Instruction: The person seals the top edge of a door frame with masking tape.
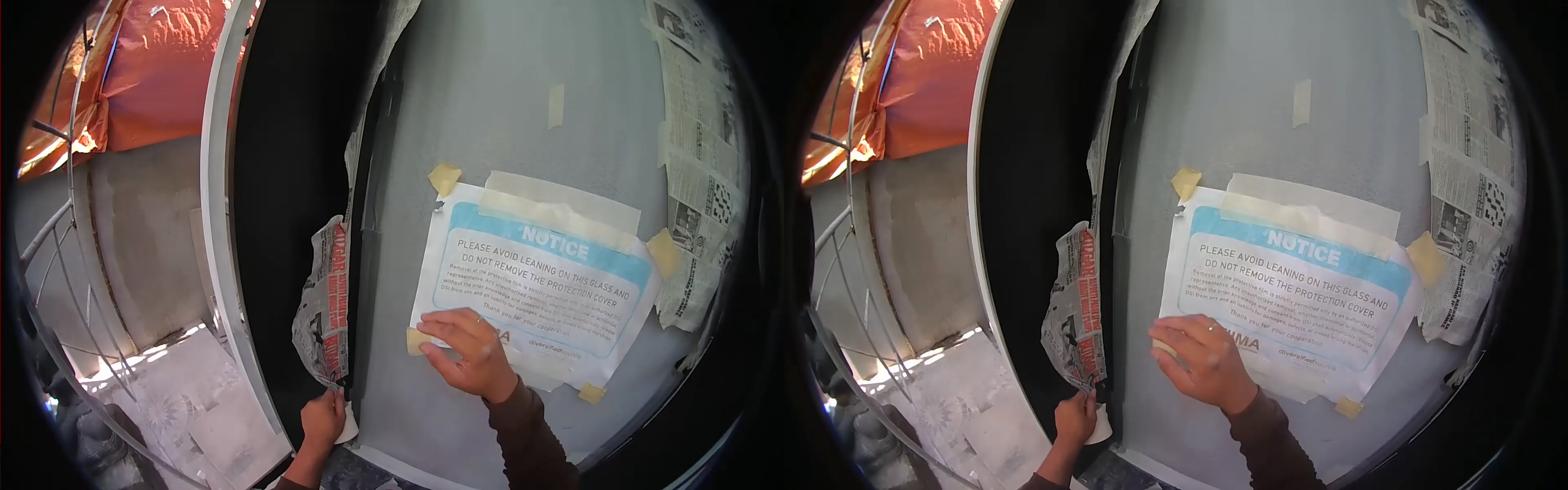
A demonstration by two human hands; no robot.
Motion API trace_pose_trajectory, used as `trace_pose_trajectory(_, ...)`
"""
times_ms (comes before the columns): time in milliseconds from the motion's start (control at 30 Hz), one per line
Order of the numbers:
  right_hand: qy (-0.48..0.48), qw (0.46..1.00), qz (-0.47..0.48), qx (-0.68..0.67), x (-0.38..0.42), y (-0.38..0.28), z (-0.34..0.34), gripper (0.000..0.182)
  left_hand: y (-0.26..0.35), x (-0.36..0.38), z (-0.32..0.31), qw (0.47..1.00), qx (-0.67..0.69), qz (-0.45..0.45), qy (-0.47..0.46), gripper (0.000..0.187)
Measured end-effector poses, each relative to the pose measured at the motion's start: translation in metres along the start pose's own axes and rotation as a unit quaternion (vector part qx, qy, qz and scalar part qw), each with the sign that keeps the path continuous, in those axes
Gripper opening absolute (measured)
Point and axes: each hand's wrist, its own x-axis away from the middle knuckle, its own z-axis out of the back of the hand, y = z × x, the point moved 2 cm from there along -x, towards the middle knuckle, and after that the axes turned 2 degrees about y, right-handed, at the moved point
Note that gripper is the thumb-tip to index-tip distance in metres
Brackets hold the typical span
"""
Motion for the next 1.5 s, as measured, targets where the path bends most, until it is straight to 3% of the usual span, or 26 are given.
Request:
trace_pose_trajectory(100,0.060,0.991,0.076,0.090,-0.120,0.012,-0.007,0.036,0.007,-0.011,-0.021,0.983,0.033,-0.117,-0.136,0.020)
trace_pose_trajectory(167,0.125,0.971,0.110,0.171,-0.188,0.018,-0.017,0.040,0.012,-0.017,-0.042,0.956,0.041,-0.179,-0.229,0.024)
trace_pose_trajectory(267,0.217,0.891,0.232,0.324,-0.271,0.025,-0.020,0.040,0.034,-0.024,-0.055,0.929,0.051,-0.223,-0.289,0.027)
trace_pose_trajectory(300,0.214,0.888,0.235,0.332,-0.295,0.031,-0.019,0.040,0.039,-0.027,-0.063,0.920,0.084,-0.240,-0.298,0.028)
trace_pose_trajectory(367,0.100,0.854,0.256,0.442,-0.330,0.046,-0.025,0.040,0.049,-0.032,-0.076,0.908,0.123,-0.254,-0.311,0.030)
trace_pose_trajectory(400,0.093,0.854,0.254,0.444,-0.340,0.059,-0.025,0.040,0.057,-0.039,-0.080,0.900,0.128,-0.267,-0.321,0.030)
trace_pose_trajectory(467,0.000,0.830,0.140,0.541,-0.350,0.092,-0.020,0.050,0.071,-0.048,-0.097,0.893,0.151,-0.277,-0.322,0.031)
trace_pose_trajectory(600,-0.062,0.809,0.045,0.583,-0.333,0.106,0.001,0.068,0.078,-0.069,-0.099,0.879,0.176,-0.298,-0.327,0.038)
trace_pose_trajectory(667,-0.055,0.814,0.055,0.575,-0.327,0.124,0.010,0.069,0.066,-0.075,-0.072,0.843,0.138,-0.344,-0.389,0.047)
trace_pose_trajectory(733,-0.053,0.819,0.059,0.569,-0.327,0.131,0.015,0.070,0.058,-0.086,-0.014,0.853,0.203,-0.254,-0.409,0.044)
trace_pose_trajectory(767,-0.063,0.817,0.058,0.571,-0.328,0.128,0.017,0.071,0.052,-0.092,-0.003,0.852,0.203,-0.254,-0.410,0.044)
trace_pose_trajectory(833,-0.072,0.818,0.050,0.568,-0.327,0.127,0.016,0.072,0.042,-0.104,0.017,0.799,0.465,-0.166,-0.343,0.027)
trace_pose_trajectory(900,-0.068,0.844,0.039,0.531,-0.330,0.125,0.015,0.080,0.055,-0.119,0.025,0.805,0.500,-0.119,-0.296,0.036)
trace_pose_trajectory(933,-0.068,0.844,0.037,0.530,-0.330,0.129,0.013,0.080,0.069,-0.129,0.029,0.817,0.495,-0.110,-0.273,0.046)
trace_pose_trajectory(967,-0.026,0.880,0.031,0.473,-0.332,0.136,0.012,0.084,0.081,-0.138,0.030,0.828,0.492,-0.102,-0.248,0.056)
trace_pose_trajectory(1033,0.017,0.909,0.035,0.415,-0.342,0.132,0.011,0.088,0.089,-0.156,0.010,0.848,0.464,-0.111,-0.232,0.061)
trace_pose_trajectory(1100,-0.023,0.862,0.015,0.506,-0.343,0.126,0.005,0.092,0.093,-0.165,-0.006,0.867,0.431,-0.117,-0.221,0.067)
trace_pose_trajectory(1167,-0.037,0.866,0.015,0.498,-0.350,0.121,0.000,0.090,0.094,-0.167,-0.016,0.892,0.404,-0.087,-0.186,0.067)
trace_pose_trajectory(1233,-0.054,0.870,0.010,0.490,-0.355,0.118,0.000,0.088,0.089,-0.173,-0.030,0.871,0.445,-0.072,-0.196,0.067)
trace_pose_trajectory(1333,-0.042,0.864,0.015,0.501,-0.361,0.115,-0.002,0.083,0.088,-0.175,-0.030,0.845,0.492,-0.048,-0.203,0.068)
trace_pose_trajectory(1400,0.057,0.822,-0.028,0.565,-0.363,0.112,-0.003,0.077,0.088,-0.171,-0.032,0.842,0.500,-0.039,-0.200,0.070)
trace_pose_trajectory(1467,0.046,0.818,-0.017,0.573,-0.361,0.120,-0.011,0.076,0.086,-0.170,-0.037,0.848,0.518,0.027,-0.110,0.072)
trace_pose_trajectory(1500,0.038,0.813,-0.007,0.581,-0.361,0.126,-0.015,0.075,0.084,-0.173,-0.035,0.848,0.518,0.027,-0.110,0.072)
